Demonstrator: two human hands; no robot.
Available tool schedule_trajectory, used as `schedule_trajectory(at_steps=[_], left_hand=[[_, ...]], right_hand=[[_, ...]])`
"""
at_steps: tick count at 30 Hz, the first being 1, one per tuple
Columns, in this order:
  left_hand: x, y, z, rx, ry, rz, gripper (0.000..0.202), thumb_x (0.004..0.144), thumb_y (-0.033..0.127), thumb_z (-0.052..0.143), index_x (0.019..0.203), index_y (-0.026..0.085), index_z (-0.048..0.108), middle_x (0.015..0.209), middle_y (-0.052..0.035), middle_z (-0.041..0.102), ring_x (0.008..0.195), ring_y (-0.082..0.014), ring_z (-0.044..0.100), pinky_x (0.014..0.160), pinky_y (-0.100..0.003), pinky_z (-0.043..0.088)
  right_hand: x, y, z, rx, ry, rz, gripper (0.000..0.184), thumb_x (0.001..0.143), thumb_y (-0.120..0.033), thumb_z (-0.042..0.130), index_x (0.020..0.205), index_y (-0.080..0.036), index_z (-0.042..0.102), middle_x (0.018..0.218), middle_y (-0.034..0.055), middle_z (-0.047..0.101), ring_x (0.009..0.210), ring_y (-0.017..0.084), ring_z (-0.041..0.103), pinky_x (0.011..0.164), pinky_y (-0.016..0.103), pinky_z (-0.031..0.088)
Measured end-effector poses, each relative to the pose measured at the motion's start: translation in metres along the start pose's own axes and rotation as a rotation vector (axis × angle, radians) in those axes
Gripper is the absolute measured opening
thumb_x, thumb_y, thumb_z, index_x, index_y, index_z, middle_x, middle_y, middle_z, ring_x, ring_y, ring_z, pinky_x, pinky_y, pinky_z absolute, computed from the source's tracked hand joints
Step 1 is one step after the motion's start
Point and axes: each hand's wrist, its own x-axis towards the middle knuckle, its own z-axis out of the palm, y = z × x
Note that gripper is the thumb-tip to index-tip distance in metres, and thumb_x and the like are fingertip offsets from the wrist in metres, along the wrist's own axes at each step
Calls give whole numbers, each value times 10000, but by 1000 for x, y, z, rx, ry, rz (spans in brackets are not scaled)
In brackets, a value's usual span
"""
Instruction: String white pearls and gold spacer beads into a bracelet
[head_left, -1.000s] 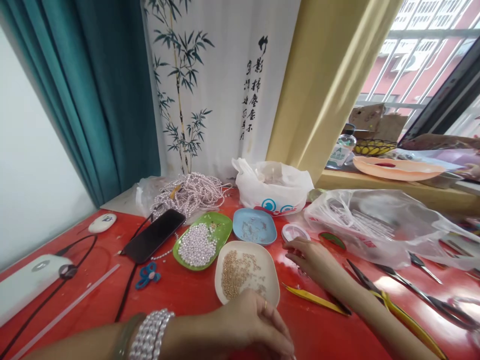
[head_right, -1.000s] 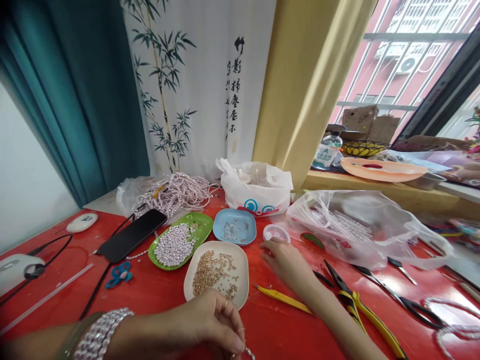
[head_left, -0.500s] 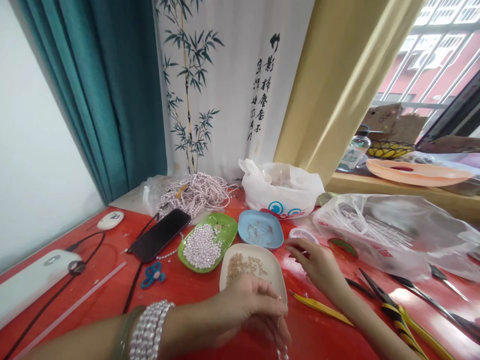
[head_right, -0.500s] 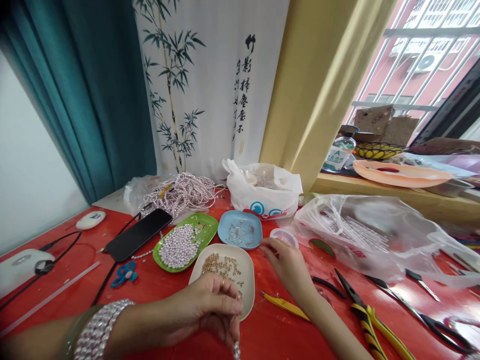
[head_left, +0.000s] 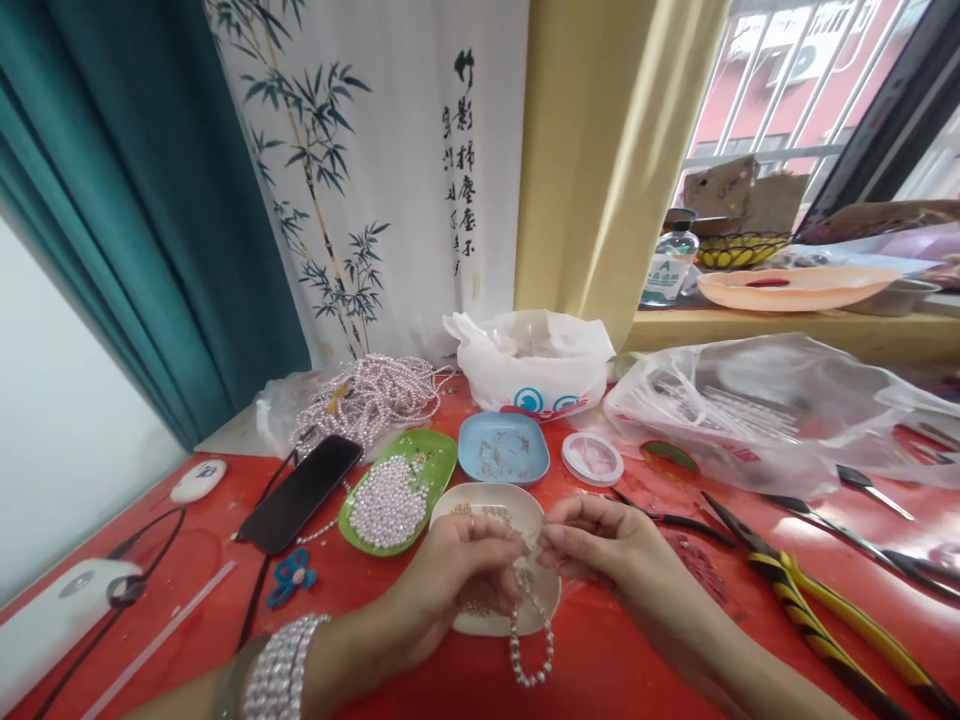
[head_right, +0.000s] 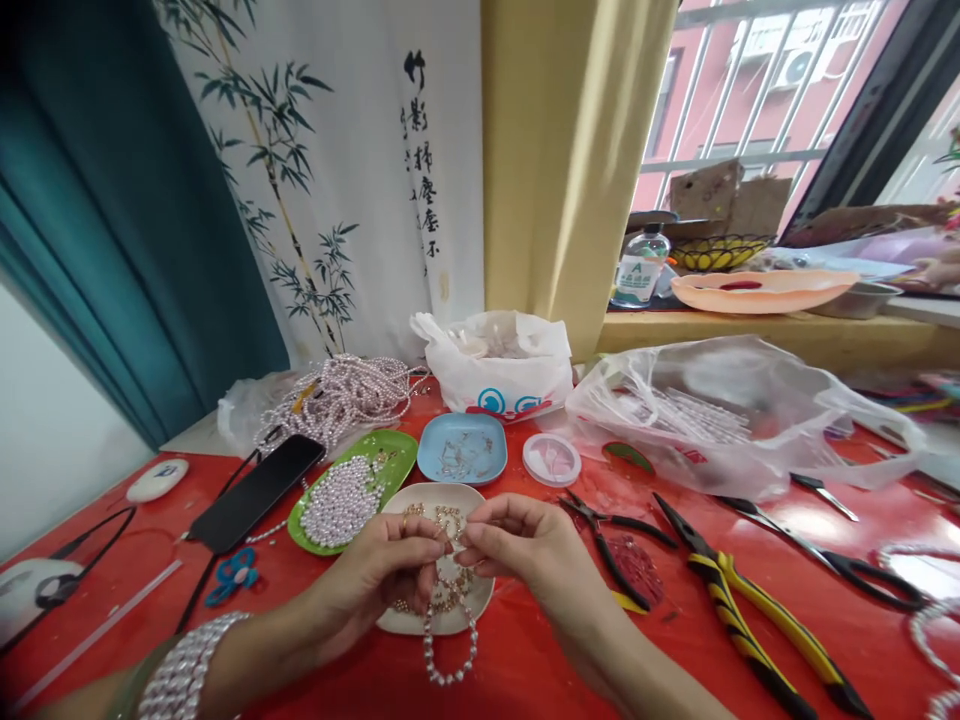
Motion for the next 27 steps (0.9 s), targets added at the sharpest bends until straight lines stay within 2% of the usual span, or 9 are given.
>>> schedule_trajectory(at_steps=[7, 14, 17, 22, 25, 27], left_hand=[[3, 1, -2, 1, 79, 38, 123, 634, 201, 631, 672, 103, 568, 387, 22, 532, 330, -50, 436, 378, -151, 341], [2, 1, -2, 12, 98, 62, 125, 653, 209, 638, 681, 105, 575, 363, 43, 503, 315, -41, 407, 355, -142, 302], [3, 0, -3, -4, 104, 72, 130, 651, 209, 645, 674, 102, 575, 363, 42, 505, 325, -39, 413, 369, -138, 316], [3, -1, -5, -16, 77, 63, 121, 660, 204, 632, 702, 103, 581, 371, 37, 517, 325, -45, 421, 375, -147, 328], [3, -1, -6, -7, 90, 72, 111, 661, 192, 630, 711, 102, 589, 371, 42, 507, 323, -37, 405, 366, -142, 304], [3, -1, -7, 5, 94, 79, 103, 660, 185, 630, 711, 101, 597, 366, 46, 497, 322, -32, 390, 363, -140, 294]], right_hand=[[8, 3, -10, -42, -56, 87, 248, 520, -257, 772, 594, -139, 566, 543, -12, 652, 534, 79, 605, 535, 165, 442], [3, 2, -7, 115, 19, 16, 281, 551, -244, 766, 591, -158, 502, 643, -31, 639, 616, 92, 637, 582, 170, 457], [2, 7, -2, 134, -1, 10, 275, 546, -229, 769, 615, -154, 513, 684, -29, 634, 596, 90, 632, 569, 177, 459], [0, 17, -2, 119, -212, 232, 338, 542, -198, 765, 825, -138, 591, 747, 17, 682, 612, 105, 646, 627, 221, 477], [-3, 18, -5, 96, -401, 323, 245, 585, -177, 731, 797, -115, 626, 725, 40, 695, 608, 103, 648, 600, 200, 467], [-4, 15, -8, 97, -480, 328, 170, 628, -162, 698, 780, -109, 643, 703, 37, 691, 595, 88, 640, 584, 181, 457]])
